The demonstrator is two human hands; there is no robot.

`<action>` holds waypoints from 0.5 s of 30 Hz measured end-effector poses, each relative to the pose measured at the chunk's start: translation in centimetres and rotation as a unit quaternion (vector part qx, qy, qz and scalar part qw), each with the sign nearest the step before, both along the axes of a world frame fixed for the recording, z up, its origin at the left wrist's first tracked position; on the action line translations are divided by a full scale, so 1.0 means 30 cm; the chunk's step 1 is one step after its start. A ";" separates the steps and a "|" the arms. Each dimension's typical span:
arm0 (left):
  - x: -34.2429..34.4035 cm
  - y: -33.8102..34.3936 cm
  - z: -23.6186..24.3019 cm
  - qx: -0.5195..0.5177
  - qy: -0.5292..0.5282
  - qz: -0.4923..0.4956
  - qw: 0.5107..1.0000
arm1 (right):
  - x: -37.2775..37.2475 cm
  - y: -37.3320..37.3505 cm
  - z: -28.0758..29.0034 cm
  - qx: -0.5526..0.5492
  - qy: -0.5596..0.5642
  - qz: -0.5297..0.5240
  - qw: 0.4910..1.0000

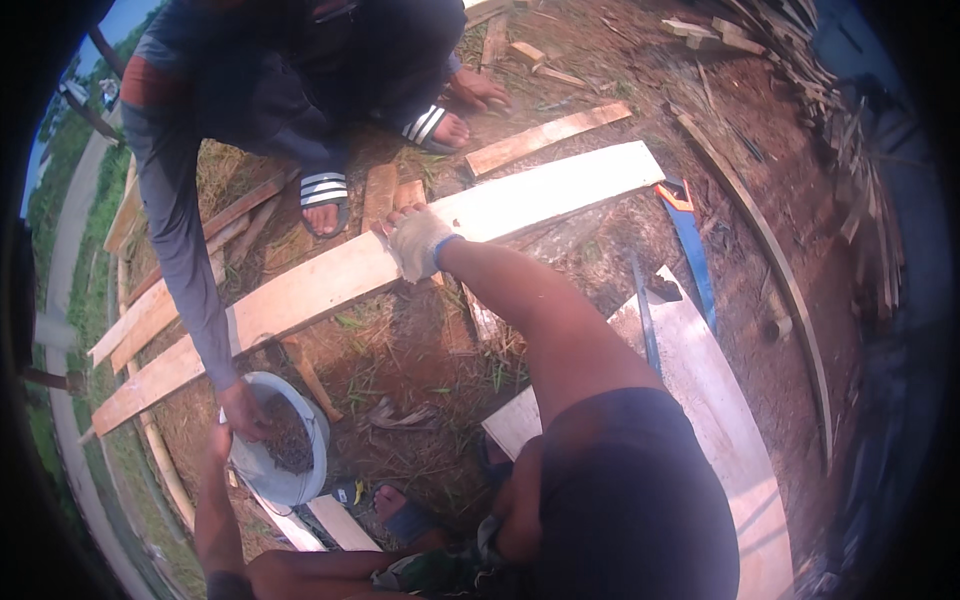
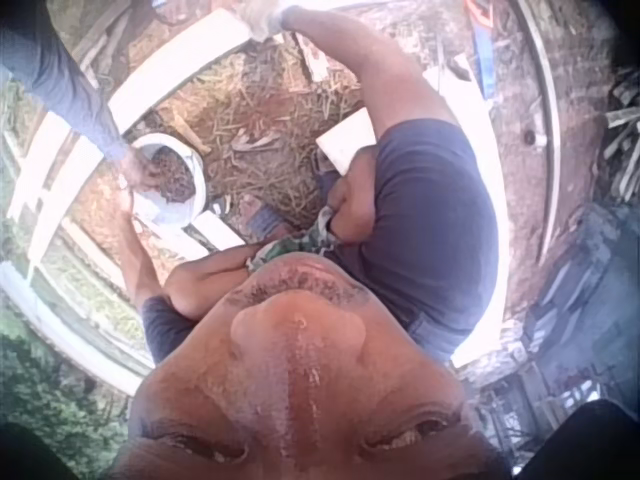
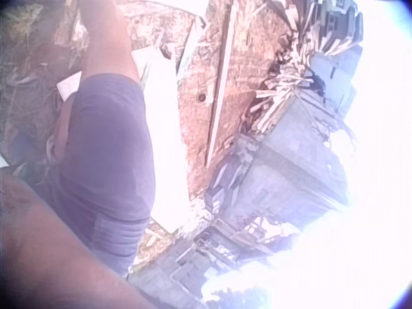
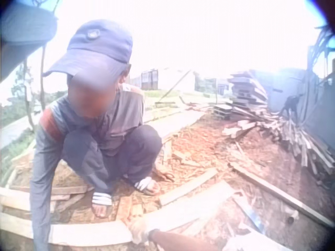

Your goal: The person uses a hand saw to cut a wooden plank while sitting on the ground. After cutting, the person places the saw down and picks up a bucket of nails, then hands a cut piece of wood to another person.

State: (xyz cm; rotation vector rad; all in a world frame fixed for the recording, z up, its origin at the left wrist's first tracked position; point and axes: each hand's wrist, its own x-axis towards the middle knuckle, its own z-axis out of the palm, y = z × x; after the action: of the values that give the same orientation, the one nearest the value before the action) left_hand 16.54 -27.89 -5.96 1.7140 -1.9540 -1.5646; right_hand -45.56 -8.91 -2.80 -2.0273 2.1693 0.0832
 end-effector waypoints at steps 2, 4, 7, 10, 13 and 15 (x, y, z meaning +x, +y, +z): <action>-0.032 0.032 0.007 0.046 0.062 0.015 0.997 | -0.008 0.017 -0.003 -0.008 0.008 0.007 1.000; 0.052 -0.018 -0.014 0.110 0.110 0.040 0.987 | 0.001 0.013 0.020 -0.010 0.001 0.012 1.000; 0.064 -0.016 -0.024 0.143 0.169 0.061 0.973 | 0.008 0.018 0.058 0.013 -0.001 0.011 1.000; -0.049 0.046 -0.016 0.221 0.269 0.115 0.930 | -0.024 0.050 0.061 0.021 0.010 0.005 1.000; 0.065 -0.029 0.005 0.206 0.279 0.213 0.914 | -0.005 0.016 0.061 0.016 0.020 0.007 1.000; 0.144 -0.053 -0.067 0.147 0.191 0.264 0.934 | 0.009 -0.009 0.041 0.022 0.035 0.006 0.999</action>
State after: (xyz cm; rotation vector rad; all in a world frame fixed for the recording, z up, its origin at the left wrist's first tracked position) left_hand 20.86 -29.49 -7.97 1.6721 -1.0078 -1.8430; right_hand -45.30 -9.17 -1.56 -2.0434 2.1760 0.2040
